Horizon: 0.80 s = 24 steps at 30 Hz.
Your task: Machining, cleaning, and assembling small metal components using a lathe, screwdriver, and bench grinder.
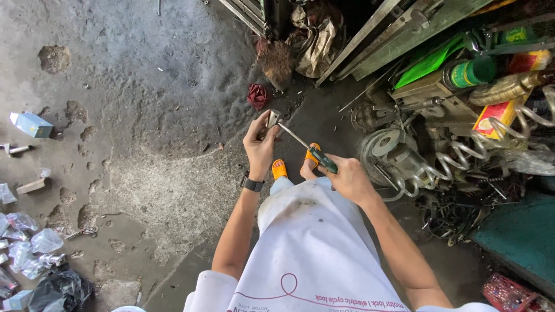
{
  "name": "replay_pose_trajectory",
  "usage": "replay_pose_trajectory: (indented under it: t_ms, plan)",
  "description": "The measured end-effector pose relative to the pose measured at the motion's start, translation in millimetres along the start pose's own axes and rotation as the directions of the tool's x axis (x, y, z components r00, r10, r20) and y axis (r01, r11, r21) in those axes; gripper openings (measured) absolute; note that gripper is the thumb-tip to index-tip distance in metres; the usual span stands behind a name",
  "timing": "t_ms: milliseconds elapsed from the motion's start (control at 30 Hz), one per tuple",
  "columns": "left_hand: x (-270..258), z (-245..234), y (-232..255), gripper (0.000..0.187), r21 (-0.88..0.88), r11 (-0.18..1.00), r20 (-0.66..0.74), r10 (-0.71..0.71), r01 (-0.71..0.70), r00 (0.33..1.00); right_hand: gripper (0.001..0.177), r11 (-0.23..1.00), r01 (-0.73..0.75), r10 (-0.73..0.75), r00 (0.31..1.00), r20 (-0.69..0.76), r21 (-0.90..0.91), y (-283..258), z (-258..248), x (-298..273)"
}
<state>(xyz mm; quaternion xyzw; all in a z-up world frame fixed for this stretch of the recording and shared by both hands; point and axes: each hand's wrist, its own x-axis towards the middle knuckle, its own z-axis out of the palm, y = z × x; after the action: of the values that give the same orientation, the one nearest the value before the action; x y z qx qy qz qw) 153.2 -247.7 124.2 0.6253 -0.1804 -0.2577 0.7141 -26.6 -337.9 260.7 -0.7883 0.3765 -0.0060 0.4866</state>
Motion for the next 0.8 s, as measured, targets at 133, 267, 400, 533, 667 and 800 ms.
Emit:
replay_pose_trajectory:
  t_ms: [133, 267, 400, 533, 667, 800]
  plan:
    - [-6, 8, 24, 0.036, 0.128, 0.988, 0.027, 0.086, -0.089, 0.996, 0.026, 1.0, 0.01, -0.01, 0.999, -0.039, -0.008, 36, 7, 3]
    - [-11, 9, 24, 0.037, 0.192, 0.971, 0.049, 0.135, -0.142, 0.99, 0.03, 0.998, 0.009, -0.01, 1.0, -0.028, -0.066, 23, 6, -1]
    - [-13, 7, 17, 0.036, 0.203, 0.966, 0.043, 0.153, -0.159, 0.987, 0.027, 0.998, -0.014, 0.014, 1.0, -0.004, -0.063, 21, 8, -2]
    - [-12, 5, 17, 0.034, 0.208, 0.966, 0.049, 0.146, -0.154, 0.988, 0.027, 0.998, -0.037, 0.038, 0.999, 0.019, -0.045, 32, 14, 4]
    - [-12, 1, 20, 0.031, 0.224, 0.967, 0.027, 0.121, -0.124, 0.992, 0.025, 0.991, 0.012, -0.011, 1.0, 0.009, -0.134, 50, 28, 6]
    - [-17, 6, 35, 0.031, 0.249, 0.966, 0.015, 0.074, -0.076, 0.997, 0.014, 0.986, 0.032, -0.031, 0.999, 0.01, -0.161, 57, 37, 13]
